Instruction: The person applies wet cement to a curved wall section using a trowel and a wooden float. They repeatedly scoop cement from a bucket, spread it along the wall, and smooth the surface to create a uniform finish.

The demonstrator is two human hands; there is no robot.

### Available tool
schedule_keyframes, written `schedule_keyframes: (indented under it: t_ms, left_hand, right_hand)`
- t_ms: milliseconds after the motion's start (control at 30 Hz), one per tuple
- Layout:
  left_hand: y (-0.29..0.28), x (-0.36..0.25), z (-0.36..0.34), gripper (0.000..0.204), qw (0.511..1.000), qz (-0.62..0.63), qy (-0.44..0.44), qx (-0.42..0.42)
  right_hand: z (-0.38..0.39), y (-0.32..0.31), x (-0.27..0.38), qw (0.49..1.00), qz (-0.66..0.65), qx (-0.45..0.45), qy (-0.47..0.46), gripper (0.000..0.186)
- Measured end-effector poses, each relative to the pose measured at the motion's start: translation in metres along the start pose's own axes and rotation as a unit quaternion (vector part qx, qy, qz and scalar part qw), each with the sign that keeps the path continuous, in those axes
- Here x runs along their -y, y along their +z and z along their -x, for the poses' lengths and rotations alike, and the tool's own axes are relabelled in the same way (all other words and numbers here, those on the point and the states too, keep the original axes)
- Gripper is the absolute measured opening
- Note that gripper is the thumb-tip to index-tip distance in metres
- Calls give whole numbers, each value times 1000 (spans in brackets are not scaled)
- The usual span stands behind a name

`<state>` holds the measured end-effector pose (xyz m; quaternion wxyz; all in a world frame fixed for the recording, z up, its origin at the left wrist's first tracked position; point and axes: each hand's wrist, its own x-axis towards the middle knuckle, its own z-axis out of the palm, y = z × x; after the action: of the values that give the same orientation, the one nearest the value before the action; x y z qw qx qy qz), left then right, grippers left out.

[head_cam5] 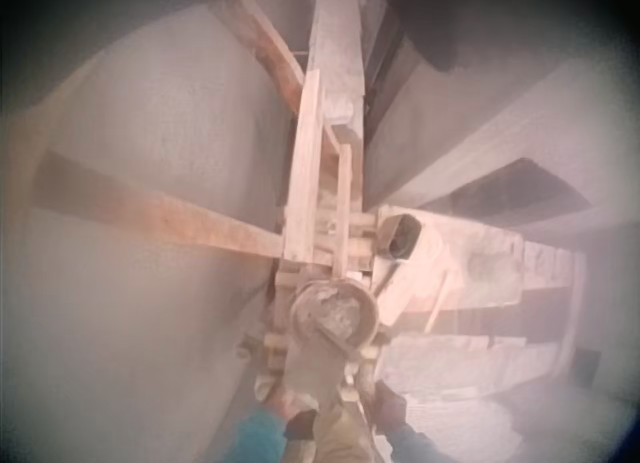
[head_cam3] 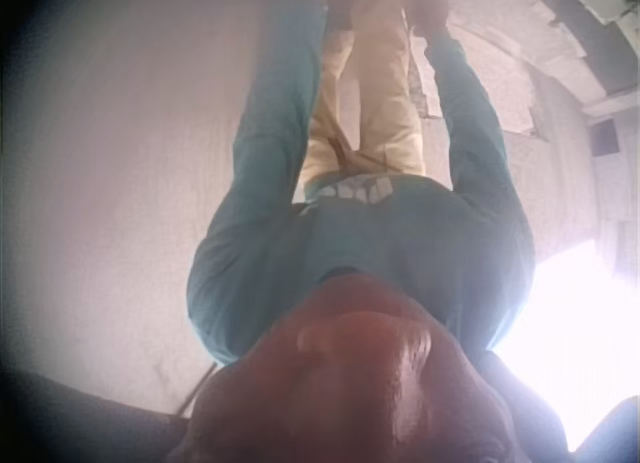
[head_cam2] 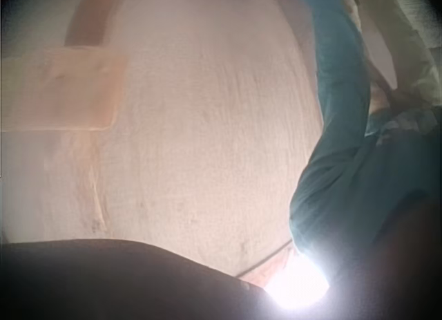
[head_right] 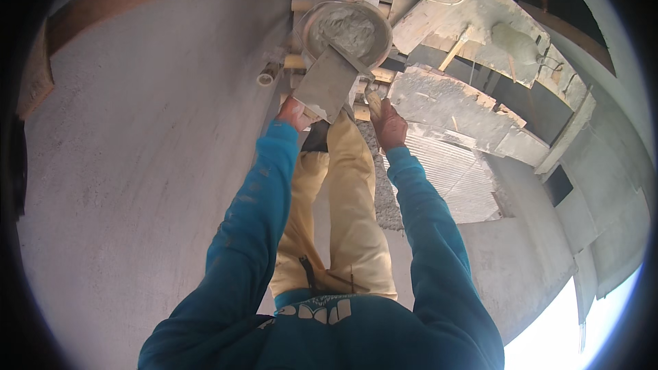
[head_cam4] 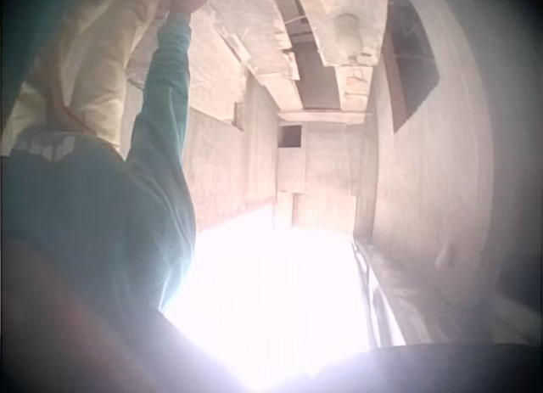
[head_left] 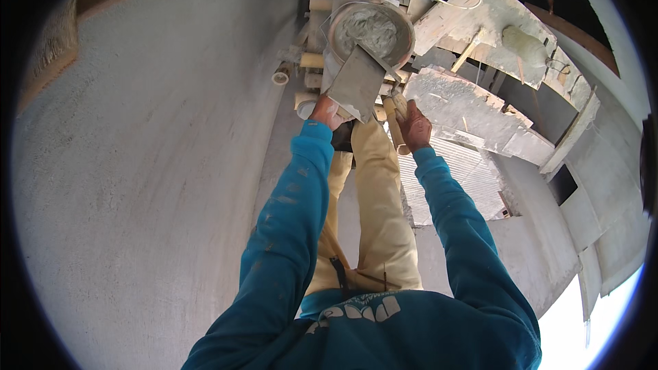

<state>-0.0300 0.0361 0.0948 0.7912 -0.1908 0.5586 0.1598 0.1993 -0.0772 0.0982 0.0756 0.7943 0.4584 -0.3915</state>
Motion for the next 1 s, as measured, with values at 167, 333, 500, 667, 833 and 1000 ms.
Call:
schedule_keyframes:
  t_ms: [167, 333, 500, 667, 833, 1000]
  left_hand:
    - [-18, 2, 26, 41, 997, 64, 41, 31]
    - [-41, -1, 59, 43, 974, 143, 88, 149]
    - [-41, 4, 117, 44, 937, 192, 130, 262]
    - [-22, 13, 183, 45, 904, 203, 153, 343]
    - [-6, 26, 254, 46, 889, 198, 192, 367]
    - [0, 44, 325, 47, 875, 176, 262, 367]
  right_hand:
    - [-63, 20, 0, 998, -6, 33, 50, 50]
    - [-82, 52, -6, 980, -131, 96, 111, 77]
    - [-56, 18, 25, 994, -35, 72, 69, 73]
    - [-13, -56, 78, 976, -188, 75, -81, 55]
    - [77, -164, 180, 937, -296, 94, -157, 45]
    - [165, -225, 248, 877, -407, -7, -257, 40]
